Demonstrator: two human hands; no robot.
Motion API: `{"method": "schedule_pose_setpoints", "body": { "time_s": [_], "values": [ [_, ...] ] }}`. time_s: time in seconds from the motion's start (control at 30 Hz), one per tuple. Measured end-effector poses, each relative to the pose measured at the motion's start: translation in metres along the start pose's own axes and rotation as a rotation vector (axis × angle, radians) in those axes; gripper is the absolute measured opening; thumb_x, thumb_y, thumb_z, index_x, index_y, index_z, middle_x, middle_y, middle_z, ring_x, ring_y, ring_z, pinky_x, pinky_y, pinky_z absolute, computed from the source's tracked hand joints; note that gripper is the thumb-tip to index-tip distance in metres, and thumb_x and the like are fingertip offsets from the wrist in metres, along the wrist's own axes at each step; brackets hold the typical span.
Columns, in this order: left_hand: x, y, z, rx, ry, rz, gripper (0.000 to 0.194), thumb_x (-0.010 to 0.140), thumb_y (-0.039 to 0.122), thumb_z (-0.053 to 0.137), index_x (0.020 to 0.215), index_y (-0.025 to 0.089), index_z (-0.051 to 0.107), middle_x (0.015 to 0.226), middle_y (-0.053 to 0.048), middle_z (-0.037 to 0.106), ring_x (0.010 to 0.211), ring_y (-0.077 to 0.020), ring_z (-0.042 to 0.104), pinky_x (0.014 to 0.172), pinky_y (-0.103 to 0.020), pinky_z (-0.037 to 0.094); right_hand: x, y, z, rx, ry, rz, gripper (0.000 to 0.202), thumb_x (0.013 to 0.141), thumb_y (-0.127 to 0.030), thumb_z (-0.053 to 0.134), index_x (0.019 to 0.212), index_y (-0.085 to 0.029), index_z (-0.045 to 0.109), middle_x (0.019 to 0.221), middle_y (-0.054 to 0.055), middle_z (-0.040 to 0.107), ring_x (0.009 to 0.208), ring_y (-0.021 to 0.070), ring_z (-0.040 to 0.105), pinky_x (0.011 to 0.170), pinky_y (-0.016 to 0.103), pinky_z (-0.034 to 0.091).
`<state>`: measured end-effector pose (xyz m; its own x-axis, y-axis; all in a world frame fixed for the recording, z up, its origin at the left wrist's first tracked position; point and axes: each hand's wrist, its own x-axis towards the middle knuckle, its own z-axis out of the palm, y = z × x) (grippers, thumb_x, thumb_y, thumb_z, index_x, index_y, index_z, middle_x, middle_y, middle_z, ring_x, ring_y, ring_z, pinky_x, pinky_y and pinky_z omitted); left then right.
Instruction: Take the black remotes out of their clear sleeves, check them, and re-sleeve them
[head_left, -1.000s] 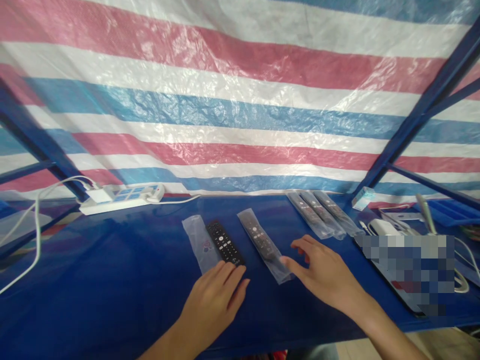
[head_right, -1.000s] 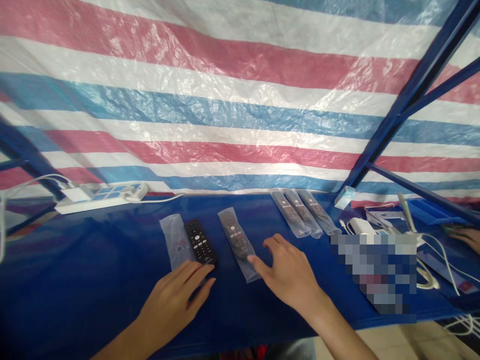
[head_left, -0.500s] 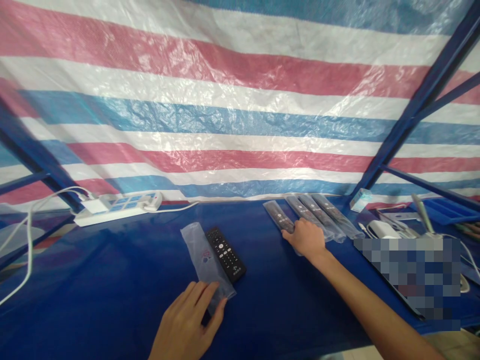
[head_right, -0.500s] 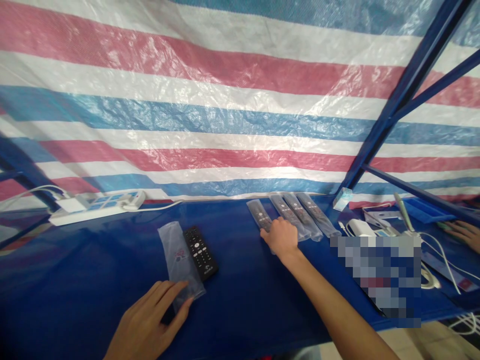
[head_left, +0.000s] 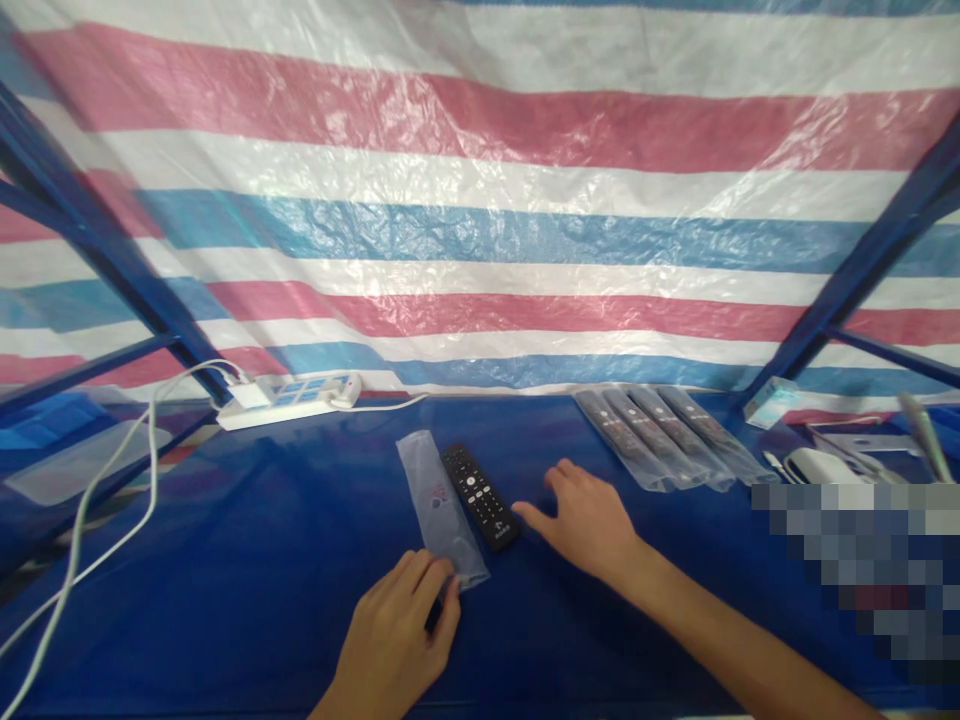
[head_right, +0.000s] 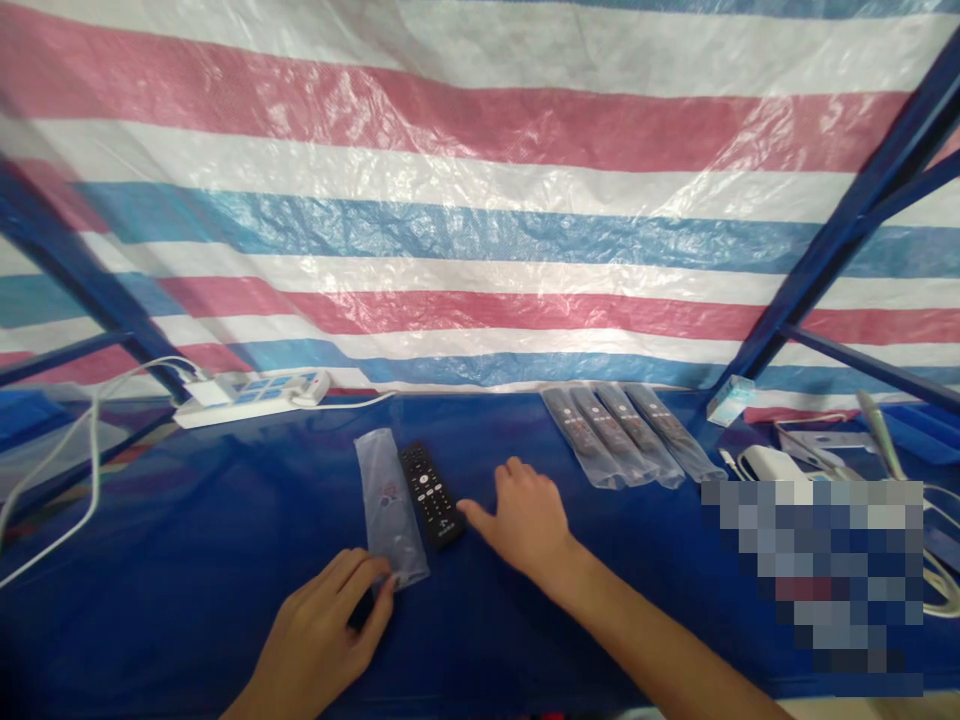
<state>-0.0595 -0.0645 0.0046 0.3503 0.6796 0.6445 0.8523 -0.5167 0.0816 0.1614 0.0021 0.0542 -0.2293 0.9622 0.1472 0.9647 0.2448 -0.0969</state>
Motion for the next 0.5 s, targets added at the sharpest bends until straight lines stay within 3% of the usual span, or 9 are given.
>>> {"method": "schedule_pose_setpoints", "body": {
  "time_s": [0.13, 0.23, 0.37, 0.5],
  "values": [
    [-0.001, -0.002, -0.001, 0.055, 0.023, 0.002, 0.017, 0.092, 0.016, 0.041, 0.082, 0.019, 0.055, 0.071, -0.001, 0.06, 0.064, -0.015, 0.058, 0.059, -0.026, 0.047, -0.006, -0.045, 0.004, 0.085, -0.095, -0.102, 0.055, 0.082, -0.064, 0.049, 0.095, -0.013, 0.066, 0.096, 0.013, 0.066, 0.095, 0.0274, 0.062, 0.078, 0.037, 0.046],
    [-0.002, -0.002, 0.002, 0.123, 0.0, 0.004, 0.02, 0.093, 0.017, 0.039, 0.082, 0.019, 0.056, 0.071, -0.001, 0.06, 0.063, -0.0159, 0.059, 0.056, -0.027, 0.046, -0.003, -0.054, 0.005, 0.07, -0.114, -0.096, 0.046, 0.083, -0.054, 0.053, 0.096, -0.012, 0.067, 0.094, 0.014, 0.067, 0.093, 0.0273, 0.063, 0.076, 0.036, 0.046],
    [0.001, 0.0, 0.01, 0.184, -0.158, -0.01, 0.022, 0.091, 0.012, 0.038, 0.088, 0.019, 0.058, 0.077, -0.002, 0.062, 0.066, -0.0164, 0.061, 0.056, -0.026, 0.049, -0.006, -0.034, -0.001, 0.034, -0.127, -0.025, 0.034, 0.083, -0.042, 0.055, 0.091, -0.012, 0.069, 0.09, 0.013, 0.068, 0.089, 0.0271, 0.065, 0.073, 0.035, 0.046],
    [0.02, 0.011, 0.015, 0.187, -0.399, -0.05, 0.025, 0.088, 0.005, 0.039, 0.094, 0.019, 0.059, 0.083, -0.003, 0.063, 0.073, -0.0177, 0.064, 0.058, -0.026, 0.051, -0.027, 0.008, -0.008, -0.018, -0.153, 0.098, 0.029, 0.079, -0.041, 0.059, 0.08, -0.014, 0.069, 0.084, 0.011, 0.069, 0.08, 0.026, 0.067, 0.066, 0.032, 0.043]
  ]
}}
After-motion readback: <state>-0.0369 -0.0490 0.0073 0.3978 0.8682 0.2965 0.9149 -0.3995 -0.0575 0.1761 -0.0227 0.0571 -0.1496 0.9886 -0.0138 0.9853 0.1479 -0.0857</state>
